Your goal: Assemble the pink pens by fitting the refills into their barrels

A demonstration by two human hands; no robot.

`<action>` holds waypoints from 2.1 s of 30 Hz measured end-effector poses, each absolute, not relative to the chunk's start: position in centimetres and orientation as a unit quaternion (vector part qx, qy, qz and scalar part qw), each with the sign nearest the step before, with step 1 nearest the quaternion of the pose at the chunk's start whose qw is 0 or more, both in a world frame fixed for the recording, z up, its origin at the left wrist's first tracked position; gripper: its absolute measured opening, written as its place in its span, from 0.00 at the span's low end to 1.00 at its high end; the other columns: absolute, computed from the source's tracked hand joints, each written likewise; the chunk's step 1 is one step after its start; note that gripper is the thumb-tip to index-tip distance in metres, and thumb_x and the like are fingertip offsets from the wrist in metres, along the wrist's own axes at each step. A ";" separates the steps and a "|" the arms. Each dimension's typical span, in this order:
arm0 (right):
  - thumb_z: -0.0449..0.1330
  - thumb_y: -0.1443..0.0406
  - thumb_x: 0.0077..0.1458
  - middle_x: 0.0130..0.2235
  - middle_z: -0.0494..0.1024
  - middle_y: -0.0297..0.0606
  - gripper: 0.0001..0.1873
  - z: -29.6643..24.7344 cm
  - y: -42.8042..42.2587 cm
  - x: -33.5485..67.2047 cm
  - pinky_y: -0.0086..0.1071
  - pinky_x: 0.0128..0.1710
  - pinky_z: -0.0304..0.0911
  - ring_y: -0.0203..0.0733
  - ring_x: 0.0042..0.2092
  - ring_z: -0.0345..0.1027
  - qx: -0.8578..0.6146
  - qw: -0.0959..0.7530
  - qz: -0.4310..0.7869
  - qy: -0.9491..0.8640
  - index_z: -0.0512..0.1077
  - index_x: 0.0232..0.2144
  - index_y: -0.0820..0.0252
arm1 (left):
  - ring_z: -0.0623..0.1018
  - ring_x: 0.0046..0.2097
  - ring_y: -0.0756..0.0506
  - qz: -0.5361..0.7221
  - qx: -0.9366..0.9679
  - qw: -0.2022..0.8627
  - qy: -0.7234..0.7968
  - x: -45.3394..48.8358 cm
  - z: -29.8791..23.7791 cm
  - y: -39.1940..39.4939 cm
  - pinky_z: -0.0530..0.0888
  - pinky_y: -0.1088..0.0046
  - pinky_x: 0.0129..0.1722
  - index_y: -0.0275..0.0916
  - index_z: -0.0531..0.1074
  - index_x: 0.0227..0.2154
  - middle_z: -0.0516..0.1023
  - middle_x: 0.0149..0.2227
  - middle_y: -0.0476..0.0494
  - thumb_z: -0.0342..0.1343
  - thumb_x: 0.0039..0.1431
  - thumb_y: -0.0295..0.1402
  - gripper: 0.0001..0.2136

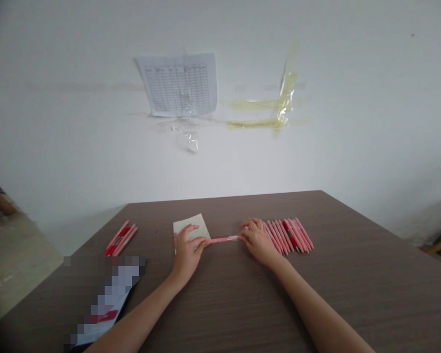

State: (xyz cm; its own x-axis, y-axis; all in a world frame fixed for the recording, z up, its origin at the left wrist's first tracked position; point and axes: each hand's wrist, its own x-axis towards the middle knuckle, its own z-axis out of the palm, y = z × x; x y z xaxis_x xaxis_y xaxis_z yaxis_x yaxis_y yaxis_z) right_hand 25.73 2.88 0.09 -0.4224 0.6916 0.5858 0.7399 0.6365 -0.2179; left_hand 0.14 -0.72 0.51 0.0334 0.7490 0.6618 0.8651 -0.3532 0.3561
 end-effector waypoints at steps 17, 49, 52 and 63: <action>0.57 0.62 0.61 0.47 0.73 0.43 0.09 0.5 2.6 25.7 0.48 0.54 0.61 0.51 0.54 0.59 -0.436 0.327 -0.038 -0.837 0.75 0.42 0.53 | 0.68 0.56 0.36 -0.414 -0.713 0.079 -0.560 0.0 0.3 -0.6 0.56 0.40 0.60 0.47 0.81 0.30 0.72 0.50 0.41 0.59 0.58 0.37 0.07; 0.58 0.62 0.60 0.45 0.74 0.43 0.08 0.5 2.7 25.8 0.47 0.55 0.60 0.50 0.53 0.59 -0.424 0.341 -0.012 -0.839 0.74 0.41 0.56 | 0.68 0.56 0.36 -0.411 -0.712 0.071 -0.564 -0.1 0.3 -0.6 0.56 0.40 0.60 0.48 0.81 0.31 0.73 0.50 0.42 0.59 0.57 0.37 0.06; 0.53 0.62 0.64 0.45 0.74 0.43 0.11 0.4 2.8 25.8 0.47 0.55 0.59 0.50 0.53 0.59 -0.436 0.326 -0.007 -0.839 0.75 0.36 0.56 | 0.69 0.56 0.37 -0.414 -0.714 0.073 -0.560 -0.1 0.3 -0.5 0.57 0.42 0.60 0.48 0.81 0.30 0.73 0.50 0.42 0.60 0.57 0.37 0.05; 0.59 0.66 0.59 0.44 0.74 0.42 0.04 0.7 2.8 25.9 0.48 0.55 0.59 0.50 0.52 0.61 -0.410 0.345 0.007 -0.844 0.74 0.37 0.55 | 0.69 0.56 0.36 -0.415 -0.712 0.079 -0.560 -0.1 0.2 -0.5 0.58 0.41 0.59 0.48 0.81 0.30 0.74 0.50 0.42 0.60 0.57 0.36 0.06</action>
State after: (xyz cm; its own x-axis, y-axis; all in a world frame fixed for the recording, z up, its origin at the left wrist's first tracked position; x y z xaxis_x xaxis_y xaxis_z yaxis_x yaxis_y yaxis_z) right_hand 25.92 2.83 0.73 -0.4260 0.6971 0.5767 0.6881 0.6635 -0.2937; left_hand -0.13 -0.47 0.17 0.0277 0.7322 0.6806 0.8637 -0.3603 0.3524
